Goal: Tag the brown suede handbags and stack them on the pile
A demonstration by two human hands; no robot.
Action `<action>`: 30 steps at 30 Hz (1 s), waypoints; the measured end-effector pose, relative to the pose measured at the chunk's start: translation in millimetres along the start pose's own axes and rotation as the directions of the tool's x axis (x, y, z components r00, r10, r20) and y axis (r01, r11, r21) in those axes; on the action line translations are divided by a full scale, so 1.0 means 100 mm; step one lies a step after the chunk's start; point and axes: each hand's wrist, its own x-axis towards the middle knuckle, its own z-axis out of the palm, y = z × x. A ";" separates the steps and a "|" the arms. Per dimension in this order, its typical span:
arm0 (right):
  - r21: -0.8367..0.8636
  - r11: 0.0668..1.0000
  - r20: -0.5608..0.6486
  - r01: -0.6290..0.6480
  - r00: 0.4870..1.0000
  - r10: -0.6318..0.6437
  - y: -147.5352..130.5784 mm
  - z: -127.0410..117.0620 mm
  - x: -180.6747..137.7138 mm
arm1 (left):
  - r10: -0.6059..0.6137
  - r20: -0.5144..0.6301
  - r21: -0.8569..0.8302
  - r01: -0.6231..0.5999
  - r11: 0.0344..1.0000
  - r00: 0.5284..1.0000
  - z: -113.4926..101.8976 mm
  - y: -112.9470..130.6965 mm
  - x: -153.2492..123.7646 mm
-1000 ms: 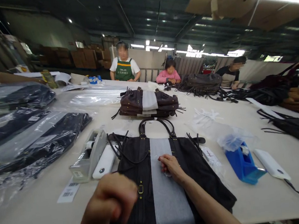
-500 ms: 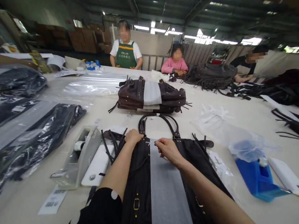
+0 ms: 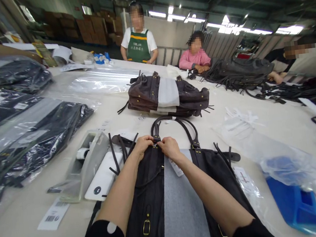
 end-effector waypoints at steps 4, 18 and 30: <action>-0.150 0.987 -0.079 -0.049 0.996 0.037 -0.11 0.11 -0.02 | 0.010 0.003 -0.059 -0.009 0.998 1.000 -0.03 0.04 -0.03; -0.247 0.965 -0.118 -0.084 0.991 0.056 -0.20 0.23 -0.05 | -0.109 0.153 -0.129 0.129 0.983 0.982 -0.09 0.03 0.11; -0.119 0.993 0.008 -0.017 1.000 0.018 -0.13 0.13 0.02 | -0.047 0.098 -0.170 0.063 0.983 0.994 -0.08 0.04 0.06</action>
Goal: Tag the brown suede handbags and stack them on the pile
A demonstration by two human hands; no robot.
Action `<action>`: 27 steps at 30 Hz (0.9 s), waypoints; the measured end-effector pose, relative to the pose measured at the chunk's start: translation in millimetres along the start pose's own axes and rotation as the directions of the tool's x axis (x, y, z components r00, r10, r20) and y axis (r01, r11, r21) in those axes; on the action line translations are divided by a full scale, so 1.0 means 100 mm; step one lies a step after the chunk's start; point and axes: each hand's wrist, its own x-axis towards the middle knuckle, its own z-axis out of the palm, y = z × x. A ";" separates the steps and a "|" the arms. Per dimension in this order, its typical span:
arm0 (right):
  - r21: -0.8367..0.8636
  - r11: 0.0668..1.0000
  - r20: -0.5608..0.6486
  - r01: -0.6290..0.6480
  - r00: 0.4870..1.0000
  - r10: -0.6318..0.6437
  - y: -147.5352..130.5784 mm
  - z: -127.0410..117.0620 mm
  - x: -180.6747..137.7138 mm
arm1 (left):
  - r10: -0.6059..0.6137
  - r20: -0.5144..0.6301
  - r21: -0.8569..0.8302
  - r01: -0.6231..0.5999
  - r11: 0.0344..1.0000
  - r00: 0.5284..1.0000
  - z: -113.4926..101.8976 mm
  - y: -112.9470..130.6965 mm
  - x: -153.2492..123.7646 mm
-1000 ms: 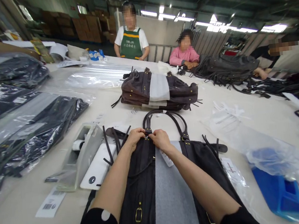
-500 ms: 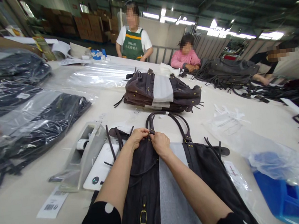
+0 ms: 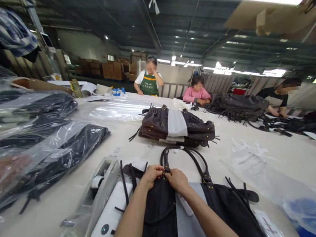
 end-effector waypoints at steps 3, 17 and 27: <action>0.061 0.998 0.081 0.026 0.996 -0.031 0.05 -0.09 -0.04 | 0.011 -0.086 -0.005 -0.011 1.000 0.996 0.04 -0.04 -0.01; 0.095 0.977 -0.116 0.190 0.977 -0.178 -0.03 -0.01 -0.02 | 0.187 -0.265 -0.089 -0.217 0.972 0.946 0.00 -0.13 -0.05; 0.082 0.968 -0.024 0.239 0.971 -0.238 -0.11 0.12 0.07 | 0.209 -0.254 -0.114 -0.244 0.963 0.944 -0.03 -0.19 -0.03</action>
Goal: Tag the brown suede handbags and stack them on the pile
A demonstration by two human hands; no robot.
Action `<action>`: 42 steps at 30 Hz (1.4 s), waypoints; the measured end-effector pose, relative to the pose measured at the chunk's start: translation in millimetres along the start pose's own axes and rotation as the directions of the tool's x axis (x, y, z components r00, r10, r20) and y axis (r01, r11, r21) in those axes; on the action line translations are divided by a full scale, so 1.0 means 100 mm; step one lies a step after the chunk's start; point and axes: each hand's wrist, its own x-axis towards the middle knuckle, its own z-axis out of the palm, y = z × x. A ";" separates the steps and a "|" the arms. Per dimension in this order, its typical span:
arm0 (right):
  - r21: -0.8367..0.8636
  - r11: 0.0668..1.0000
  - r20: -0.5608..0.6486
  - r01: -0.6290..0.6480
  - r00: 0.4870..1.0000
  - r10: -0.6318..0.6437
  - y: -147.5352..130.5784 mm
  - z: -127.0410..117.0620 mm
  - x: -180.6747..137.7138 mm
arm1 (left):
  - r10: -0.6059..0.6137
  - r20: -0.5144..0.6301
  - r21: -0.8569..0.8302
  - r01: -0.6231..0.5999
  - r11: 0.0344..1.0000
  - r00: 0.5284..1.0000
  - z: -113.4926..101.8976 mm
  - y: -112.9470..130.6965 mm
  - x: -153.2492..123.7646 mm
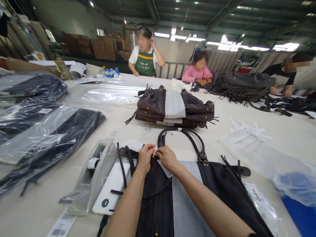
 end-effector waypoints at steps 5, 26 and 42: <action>-0.027 0.997 -0.032 -0.071 0.997 0.071 0.03 0.05 0.03 | 0.007 0.001 0.030 -0.007 1.000 1.000 0.01 -0.04 0.01; 0.176 0.982 -0.015 -0.066 0.997 0.069 0.10 0.05 0.07 | -0.105 0.215 0.050 0.096 0.994 0.971 -0.03 0.06 -0.04; 0.915 0.243 0.249 -0.323 0.924 0.291 0.12 -0.06 -0.30 | -0.054 0.262 -0.316 0.139 0.938 0.964 -0.11 0.24 -0.13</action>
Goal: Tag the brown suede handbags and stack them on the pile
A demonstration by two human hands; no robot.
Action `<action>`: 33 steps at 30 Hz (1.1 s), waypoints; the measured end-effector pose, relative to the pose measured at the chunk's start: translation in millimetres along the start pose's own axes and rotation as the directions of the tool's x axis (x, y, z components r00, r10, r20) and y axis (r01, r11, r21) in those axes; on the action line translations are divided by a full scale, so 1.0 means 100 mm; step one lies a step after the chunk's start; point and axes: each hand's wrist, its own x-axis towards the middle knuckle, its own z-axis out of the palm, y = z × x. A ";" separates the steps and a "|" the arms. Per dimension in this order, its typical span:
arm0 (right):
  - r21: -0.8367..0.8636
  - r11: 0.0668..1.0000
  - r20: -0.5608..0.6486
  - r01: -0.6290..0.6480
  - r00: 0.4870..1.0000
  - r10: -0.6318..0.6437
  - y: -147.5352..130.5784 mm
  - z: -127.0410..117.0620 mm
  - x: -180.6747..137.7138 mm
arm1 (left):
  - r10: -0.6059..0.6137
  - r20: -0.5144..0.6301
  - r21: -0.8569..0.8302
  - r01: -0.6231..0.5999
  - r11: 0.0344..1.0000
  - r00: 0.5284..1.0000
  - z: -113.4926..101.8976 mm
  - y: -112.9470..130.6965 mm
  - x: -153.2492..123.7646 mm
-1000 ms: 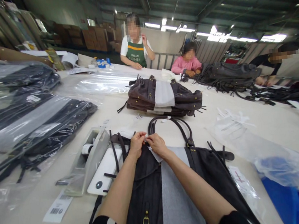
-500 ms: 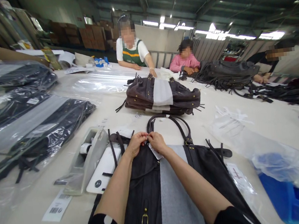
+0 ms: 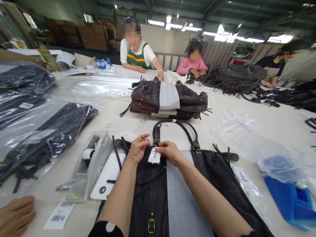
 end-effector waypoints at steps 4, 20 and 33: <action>0.042 0.995 -0.067 -0.090 0.993 0.093 -0.03 0.07 -0.10 | -0.007 -0.012 0.080 0.007 0.997 1.000 0.07 0.03 -0.05; 0.201 0.974 -0.118 -0.108 0.984 0.134 -0.05 0.21 -0.17 | 0.023 -0.074 0.177 -0.009 0.984 0.997 0.11 0.16 -0.49; 0.083 0.997 -0.259 0.008 0.966 0.014 0.38 0.16 0.22 | 0.113 -0.174 0.584 0.010 0.811 0.978 0.24 0.03 -0.71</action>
